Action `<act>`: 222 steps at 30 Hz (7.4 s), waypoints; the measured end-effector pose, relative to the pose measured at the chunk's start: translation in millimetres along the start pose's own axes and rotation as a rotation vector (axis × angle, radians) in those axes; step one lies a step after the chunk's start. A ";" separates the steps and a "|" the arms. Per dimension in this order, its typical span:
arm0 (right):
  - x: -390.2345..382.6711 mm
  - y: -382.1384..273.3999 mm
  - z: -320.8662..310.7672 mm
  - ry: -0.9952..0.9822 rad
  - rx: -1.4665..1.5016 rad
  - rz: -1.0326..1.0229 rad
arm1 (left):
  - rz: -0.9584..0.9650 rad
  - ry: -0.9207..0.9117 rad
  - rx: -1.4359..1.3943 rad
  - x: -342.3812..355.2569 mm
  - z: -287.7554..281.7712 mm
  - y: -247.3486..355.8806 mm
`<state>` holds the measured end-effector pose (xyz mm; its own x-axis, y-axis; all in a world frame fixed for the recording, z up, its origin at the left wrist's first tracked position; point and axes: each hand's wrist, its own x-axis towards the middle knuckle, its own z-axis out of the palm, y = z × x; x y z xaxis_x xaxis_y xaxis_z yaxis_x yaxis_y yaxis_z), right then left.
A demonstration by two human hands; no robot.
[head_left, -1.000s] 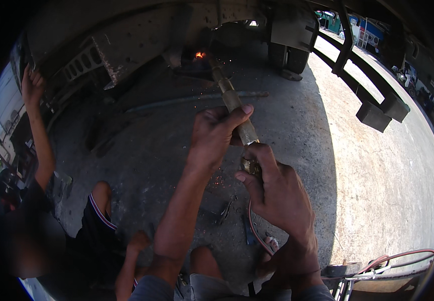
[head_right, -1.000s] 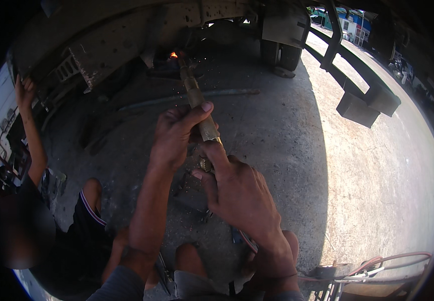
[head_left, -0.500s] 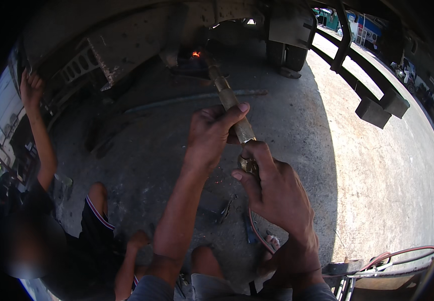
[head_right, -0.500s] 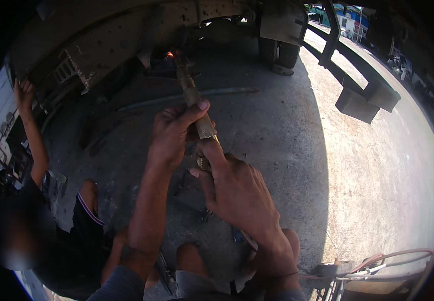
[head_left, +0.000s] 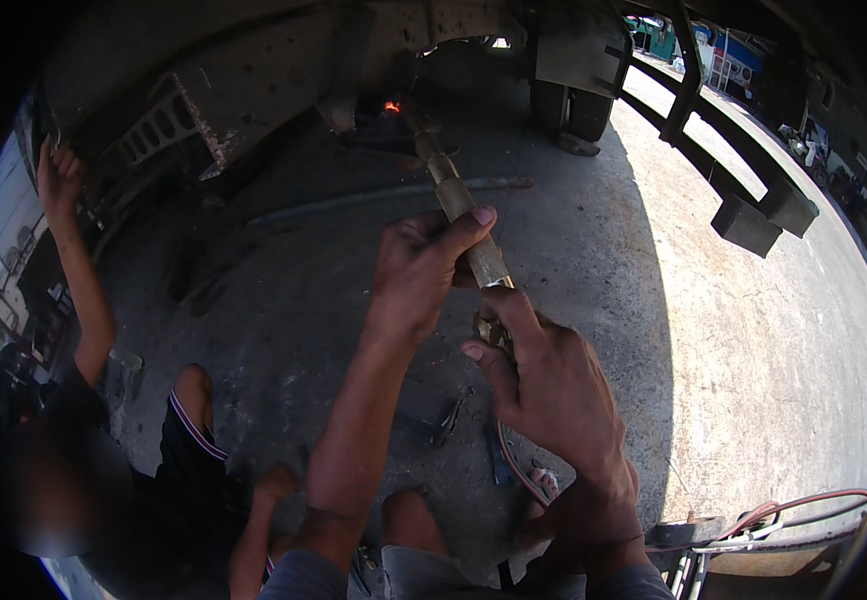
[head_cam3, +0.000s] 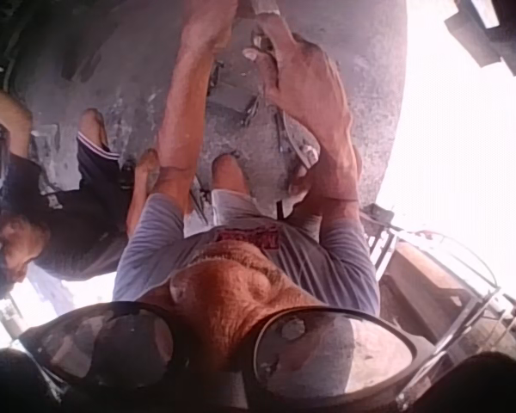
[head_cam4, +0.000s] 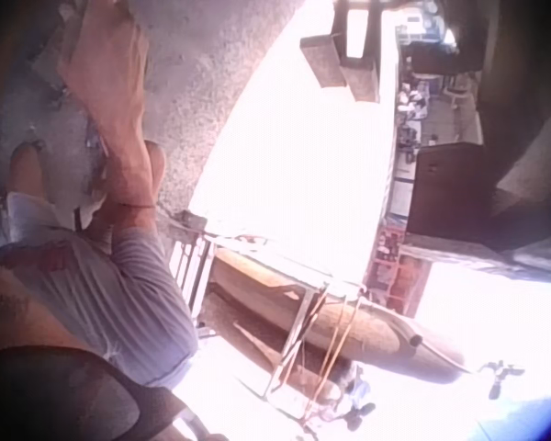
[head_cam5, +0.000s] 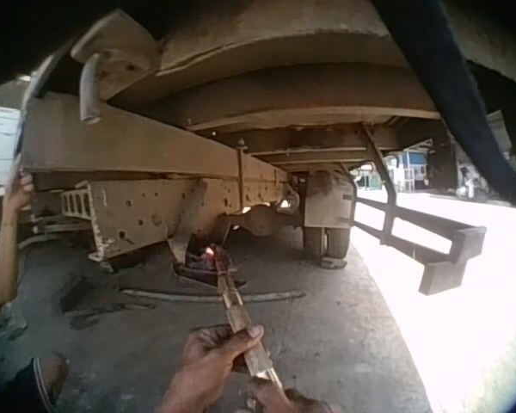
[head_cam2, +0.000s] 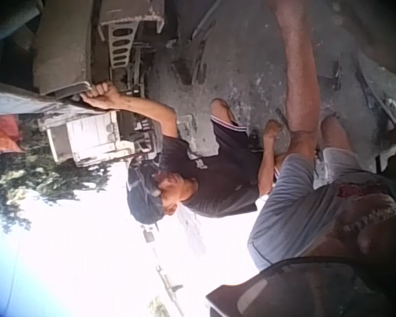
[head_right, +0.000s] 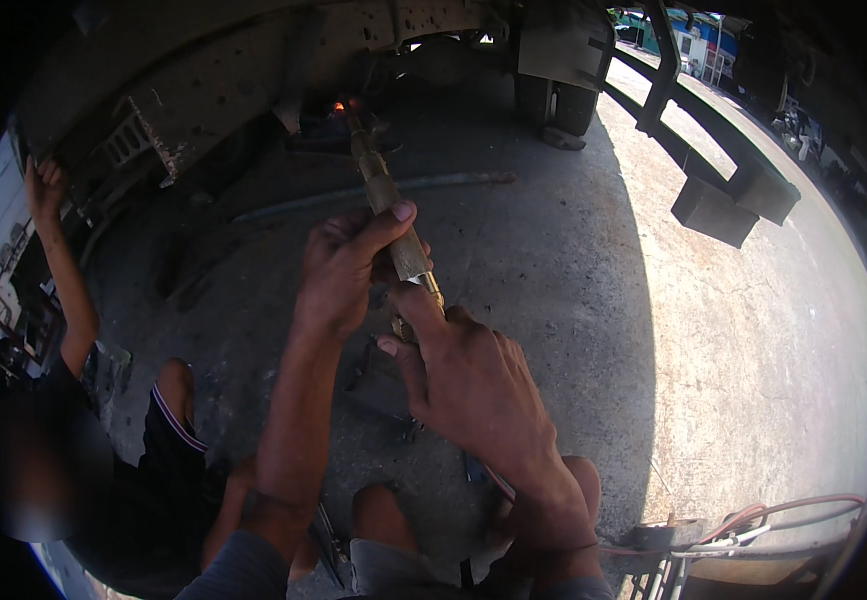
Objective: The person uses a handheld torch to heat a metal component under a vehicle chassis. A second person assists by holding a metal bar near the heated area. The camera wearer adjusts the torch and continues applying heat to the same spot.
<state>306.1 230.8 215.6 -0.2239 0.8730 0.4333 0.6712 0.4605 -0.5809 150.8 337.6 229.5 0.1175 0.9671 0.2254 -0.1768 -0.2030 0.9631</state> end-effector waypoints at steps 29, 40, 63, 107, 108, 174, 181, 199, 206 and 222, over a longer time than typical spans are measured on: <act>-1.0 29.2 17.2 0.024 -0.001 -0.077 | -0.005 -0.007 -0.012 1.9 0.8 -16.7; -0.8 31.0 18.7 0.017 -0.045 -0.070 | -0.003 0.006 -0.012 2.5 0.7 -19.3; -3.3 21.8 15.0 0.007 -0.066 -0.043 | -0.001 -0.031 -0.010 -0.1 -1.8 -15.2; -2.6 49.5 32.2 0.006 -0.170 -0.002 | 0.000 -0.052 -0.037 9.8 -1.3 -45.6; -2.5 50.0 31.8 0.007 -0.165 -0.009 | -0.003 -0.053 -0.041 9.8 -1.6 -46.2; -10.4 80.3 29.7 0.138 -0.002 -0.134 | 0.011 -0.013 -0.108 5.2 24.4 -45.9; -11.2 83.4 30.0 0.134 0.022 -0.123 | 0.026 -0.047 -0.078 2.5 24.3 -40.5; -10.2 85.1 29.6 0.134 0.017 -0.129 | 0.029 -0.042 -0.079 3.4 25.1 -40.2; -9.7 83.2 27.5 0.127 0.023 -0.121 | 0.037 -0.046 -0.094 3.3 25.7 -39.9; -7.8 83.3 28.1 0.116 0.015 -0.112 | 0.039 -0.034 -0.121 8.0 25.5 -46.2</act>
<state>343.9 266.9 144.5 -0.2134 0.7918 0.5722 0.6359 0.5572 -0.5339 184.8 350.8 190.5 0.1412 0.9528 0.2688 -0.2983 -0.2179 0.9293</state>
